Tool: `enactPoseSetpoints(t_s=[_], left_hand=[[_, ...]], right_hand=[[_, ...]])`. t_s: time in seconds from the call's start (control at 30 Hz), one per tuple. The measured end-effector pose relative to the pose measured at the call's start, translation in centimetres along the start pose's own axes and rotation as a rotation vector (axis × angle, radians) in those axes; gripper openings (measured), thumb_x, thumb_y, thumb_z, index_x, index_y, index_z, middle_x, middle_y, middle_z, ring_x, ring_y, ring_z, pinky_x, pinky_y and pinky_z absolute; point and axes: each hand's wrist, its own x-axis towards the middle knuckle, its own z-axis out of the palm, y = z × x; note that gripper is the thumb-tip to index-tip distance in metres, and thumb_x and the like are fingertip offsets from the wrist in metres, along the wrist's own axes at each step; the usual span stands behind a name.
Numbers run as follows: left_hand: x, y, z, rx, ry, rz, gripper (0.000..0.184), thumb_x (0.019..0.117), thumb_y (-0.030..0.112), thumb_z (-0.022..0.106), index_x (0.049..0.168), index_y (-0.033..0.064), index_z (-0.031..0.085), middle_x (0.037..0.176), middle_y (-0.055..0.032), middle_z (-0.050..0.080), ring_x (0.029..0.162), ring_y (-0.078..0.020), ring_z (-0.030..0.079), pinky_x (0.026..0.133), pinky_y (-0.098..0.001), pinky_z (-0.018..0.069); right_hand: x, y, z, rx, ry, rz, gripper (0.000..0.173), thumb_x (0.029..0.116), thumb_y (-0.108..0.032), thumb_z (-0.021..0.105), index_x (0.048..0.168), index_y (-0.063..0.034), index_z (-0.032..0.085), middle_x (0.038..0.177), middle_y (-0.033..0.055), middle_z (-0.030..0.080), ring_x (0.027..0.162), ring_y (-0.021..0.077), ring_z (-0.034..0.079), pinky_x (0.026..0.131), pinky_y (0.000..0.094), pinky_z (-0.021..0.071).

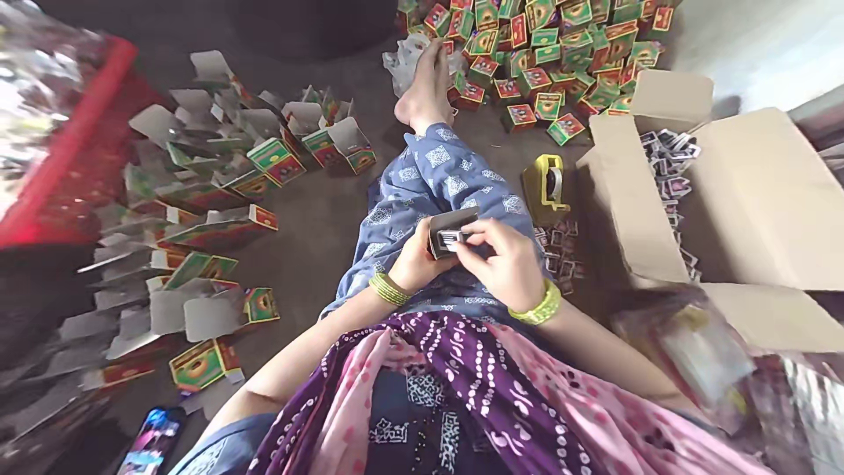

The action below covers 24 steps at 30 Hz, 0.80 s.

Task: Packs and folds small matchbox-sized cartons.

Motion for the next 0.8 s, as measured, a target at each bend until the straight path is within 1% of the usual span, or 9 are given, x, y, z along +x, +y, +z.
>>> enactPoseSetpoints(t_s=[0.07,0.17,0.27,0.4,0.5,0.57,0.63,0.7,0.8], left_hand=[[-0.2,-0.3,-0.2,0.079,-0.01,-0.023,0.073,0.0794,0.022,0.087,0.136,-0.0044,0.049,0.118,-0.0105,0.07,0.112,-0.0133,0.068,0.102,-0.0363,0.0561],[-0.3,-0.1,-0.2,0.196,-0.029,-0.032,0.06,0.0862,0.023,0.078,0.134,-0.0031,0.053,0.116,-0.0117,0.071,0.11,-0.0139,0.068,0.102,-0.0362,0.0545],[-0.2,-0.2,0.0,0.22,-0.047,-0.049,0.051,0.0924,0.015,0.067,0.136,-0.004,0.05,0.115,-0.0123,0.07,0.109,-0.0135,0.068,0.101,-0.0345,0.0546],[-0.3,0.2,-0.2,0.179,-0.08,-0.097,0.062,0.0884,0.018,0.073,0.14,-0.0046,0.046,0.12,-0.0118,0.068,0.113,-0.0107,0.066,0.103,-0.0314,0.0534],[-0.2,0.5,-0.4,0.167,-0.074,-0.051,0.069,0.0855,0.017,0.076,0.141,-0.0066,0.043,0.122,-0.0123,0.067,0.114,-0.0097,0.065,0.104,-0.0304,0.0529],[-0.1,0.6,-0.5,0.15,-0.056,0.022,0.074,0.0847,0.017,0.077,0.142,-0.0095,0.039,0.123,-0.0139,0.067,0.116,-0.0099,0.065,0.105,-0.0307,0.0526],[-0.2,0.0,-0.3,0.128,-0.038,0.071,0.079,0.0834,0.019,0.079,0.141,-0.0126,0.036,0.123,-0.017,0.065,0.117,-0.0124,0.065,0.105,-0.0322,0.0527],[-0.3,-0.3,-0.1,0.093,-0.033,0.094,0.083,0.0809,0.018,0.082,0.141,-0.0133,0.034,0.124,-0.0187,0.065,0.117,-0.0149,0.065,0.105,-0.0342,0.0533],[-0.2,-0.6,0.0,0.051,0.004,0.157,0.09,0.0763,0.013,0.087,0.141,-0.0098,0.028,0.124,-0.0205,0.064,0.118,-0.0191,0.066,0.105,-0.0383,0.0539]], right_hand=[[0.1,-0.5,1.3,-0.075,-0.067,-0.055,0.017,0.0943,-0.026,0.071,0.1,-0.0101,0.077,0.088,-0.0011,0.076,0.084,0.009,0.072,0.082,0.0299,0.0606],[-0.2,-1.0,1.8,-0.218,-0.191,-0.169,0.024,0.1009,-0.024,0.06,0.104,-0.0102,0.079,0.092,0.0018,0.078,0.09,0.0175,0.072,0.087,0.0336,0.0576],[-0.3,-0.8,1.9,-0.329,-0.346,-0.247,0.031,0.1005,-0.029,0.053,0.101,-0.0093,0.077,0.097,0.0077,0.073,0.095,0.0267,0.067,0.082,0.0407,0.0558],[0.0,-0.9,1.8,-0.359,-0.522,-0.225,0.034,0.0986,-0.037,0.053,0.091,-0.0096,0.072,0.101,0.0133,0.066,0.1,0.0321,0.064,0.079,0.0474,0.0547],[-0.2,-0.7,1.5,-0.336,-0.409,-0.25,0.03,0.097,-0.039,0.058,0.095,-0.0133,0.074,0.107,0.0128,0.067,0.102,0.0314,0.064,0.083,0.0473,0.0546],[-0.4,-0.5,1.2,-0.376,-0.304,-0.306,0.03,0.0986,-0.041,0.059,0.109,-0.0191,0.077,0.121,0.0087,0.069,0.112,0.0305,0.064,0.09,0.0491,0.0542],[-0.7,-0.2,1.1,-0.48,-0.238,-0.357,0.036,0.1004,-0.046,0.056,0.117,-0.021,0.076,0.13,0.0022,0.07,0.117,0.0284,0.062,0.09,0.0494,0.0506],[-0.9,0.1,0.9,-0.582,-0.196,-0.324,0.044,0.1007,-0.053,0.053,0.117,-0.0179,0.074,0.127,-0.0004,0.071,0.118,0.0277,0.061,0.093,0.0513,0.0467],[-0.9,0.4,0.4,-0.661,-0.178,-0.23,0.054,0.0991,-0.061,0.052,0.117,-0.0145,0.073,0.113,0.0031,0.074,0.117,0.0287,0.062,0.097,0.0546,0.0433]])
